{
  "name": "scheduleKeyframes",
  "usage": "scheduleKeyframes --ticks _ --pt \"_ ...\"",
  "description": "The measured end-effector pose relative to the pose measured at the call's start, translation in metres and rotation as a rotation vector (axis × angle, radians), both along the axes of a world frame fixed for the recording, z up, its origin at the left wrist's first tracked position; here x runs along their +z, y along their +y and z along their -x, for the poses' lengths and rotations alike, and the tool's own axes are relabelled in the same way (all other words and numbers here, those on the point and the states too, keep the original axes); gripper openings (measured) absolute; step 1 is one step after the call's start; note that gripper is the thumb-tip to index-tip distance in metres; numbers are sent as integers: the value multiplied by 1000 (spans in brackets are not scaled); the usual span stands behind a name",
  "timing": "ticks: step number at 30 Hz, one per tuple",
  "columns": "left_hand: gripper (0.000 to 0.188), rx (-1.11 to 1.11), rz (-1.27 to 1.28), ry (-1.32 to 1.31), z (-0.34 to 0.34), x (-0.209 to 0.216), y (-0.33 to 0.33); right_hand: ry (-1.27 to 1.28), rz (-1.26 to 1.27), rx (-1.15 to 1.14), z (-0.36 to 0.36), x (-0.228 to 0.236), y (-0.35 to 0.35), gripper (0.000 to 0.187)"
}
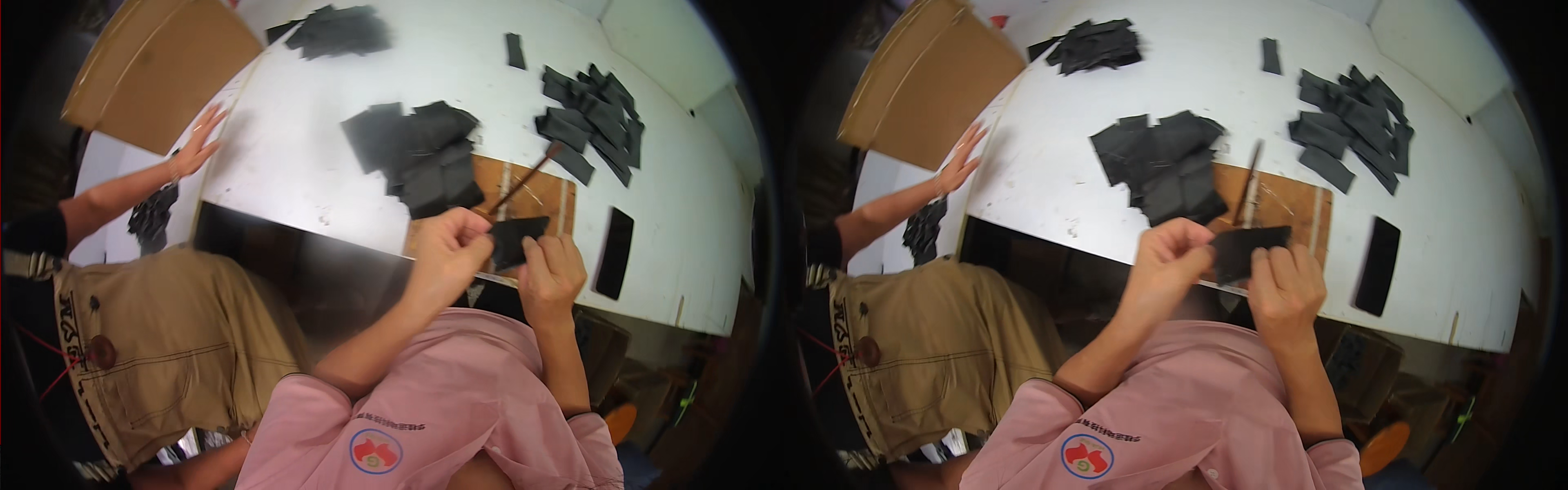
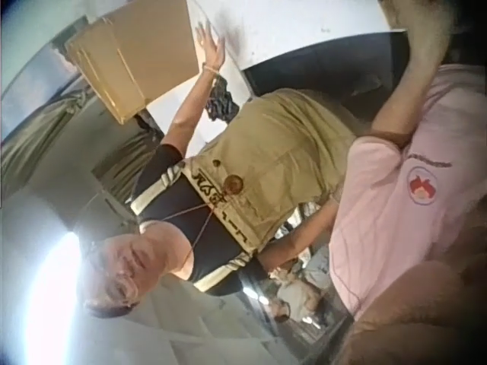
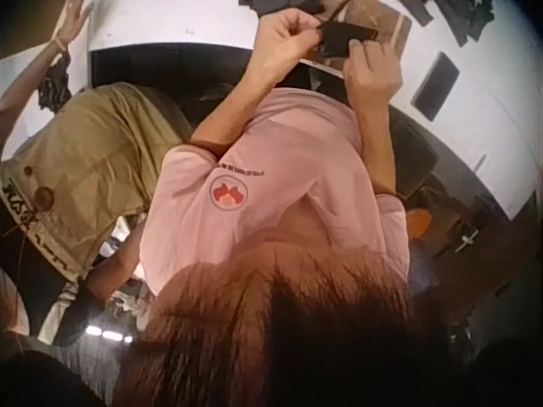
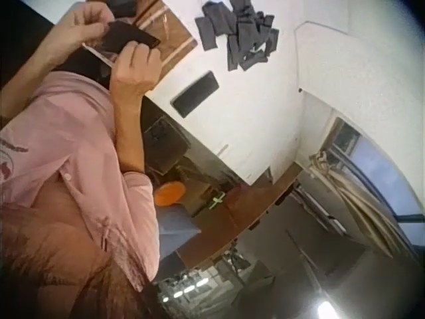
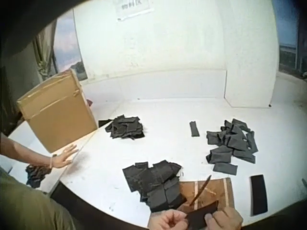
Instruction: Folding and preparing small black fabric strips on a workbench.
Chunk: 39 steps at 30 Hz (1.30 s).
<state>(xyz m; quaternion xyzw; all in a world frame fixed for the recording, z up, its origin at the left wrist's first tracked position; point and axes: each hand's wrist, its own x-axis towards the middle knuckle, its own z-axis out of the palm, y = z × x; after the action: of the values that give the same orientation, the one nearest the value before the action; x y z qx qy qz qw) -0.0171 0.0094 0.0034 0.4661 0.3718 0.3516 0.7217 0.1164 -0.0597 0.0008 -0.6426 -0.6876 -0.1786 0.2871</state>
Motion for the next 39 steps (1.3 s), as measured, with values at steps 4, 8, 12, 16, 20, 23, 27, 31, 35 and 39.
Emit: scheduleKeyframes --ticks 4,8,12,16,20,23,27,31,35,39 --pt "3 82 -128 49 -4 -8 -2 16 7 39 3 -5 -1 24" --pt "3 128 -278 147 1 -8 0 757 253 157 10 6 -2 31" --pt "4 108 -292 130 -3 -3 -8 1085 251 269 10 11 -3 35" --pt "5 -8 -354 205 -5 9 -15 933 171 139 9 5 -7 21" --pt "6 -21 -373 221 -5 -1 -16 762 168 117 11 5 -7 19" --pt "6 -29 -328 243 0 -3 -14 793 208 203 11 3 -8 22" --pt "7 -100 -180 163 4 3 -8 789 139 176 20 -2 -10 24" --pt "8 -118 -222 265 1 -4 -4 689 100 142 15 -10 -4 18" --pt "6 -62 -246 264 -5 -8 -7 717 119 70 15 -9 -5 17" --pt "5 -96 -144 228 -7 -2 -5 961 172 67 12 0 -4 20"
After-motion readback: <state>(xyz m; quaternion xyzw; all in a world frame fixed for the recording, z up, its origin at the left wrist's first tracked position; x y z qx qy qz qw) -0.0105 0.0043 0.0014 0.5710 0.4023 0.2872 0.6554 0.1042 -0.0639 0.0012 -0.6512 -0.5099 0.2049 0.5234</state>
